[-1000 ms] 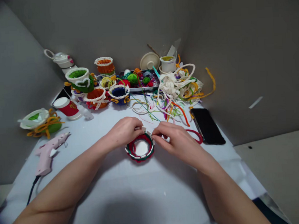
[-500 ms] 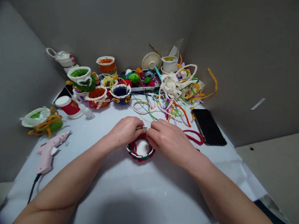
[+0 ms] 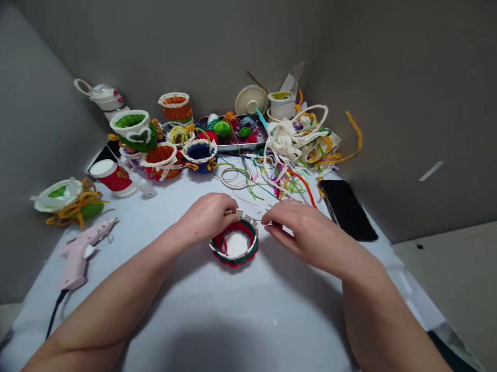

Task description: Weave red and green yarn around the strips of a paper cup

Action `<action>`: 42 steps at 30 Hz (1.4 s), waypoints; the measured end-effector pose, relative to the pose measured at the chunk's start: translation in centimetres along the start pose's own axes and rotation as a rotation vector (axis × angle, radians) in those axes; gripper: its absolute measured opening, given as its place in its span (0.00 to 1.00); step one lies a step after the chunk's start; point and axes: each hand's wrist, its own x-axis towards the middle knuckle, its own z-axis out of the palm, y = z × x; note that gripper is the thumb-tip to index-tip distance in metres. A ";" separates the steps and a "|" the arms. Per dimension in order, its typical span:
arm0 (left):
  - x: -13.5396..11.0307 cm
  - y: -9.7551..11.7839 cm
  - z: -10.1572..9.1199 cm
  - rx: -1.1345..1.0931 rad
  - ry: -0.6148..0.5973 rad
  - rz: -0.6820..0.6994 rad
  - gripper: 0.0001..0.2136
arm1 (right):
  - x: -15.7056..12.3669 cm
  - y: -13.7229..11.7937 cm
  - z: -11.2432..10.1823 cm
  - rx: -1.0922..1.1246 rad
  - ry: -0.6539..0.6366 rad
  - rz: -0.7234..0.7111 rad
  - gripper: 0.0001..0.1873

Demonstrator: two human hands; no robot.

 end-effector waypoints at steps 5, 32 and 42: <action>0.0 -0.1 0.1 -0.007 0.000 0.001 0.11 | -0.3 0.2 0.6 0.002 0.029 0.075 0.09; -0.8 0.4 -0.9 -0.009 -0.032 0.057 0.10 | 1.7 0.3 3.5 -0.024 -0.147 0.237 0.11; -0.5 0.5 -0.2 -0.052 -0.002 0.084 0.09 | 1.9 0.0 3.8 0.011 -0.083 0.248 0.14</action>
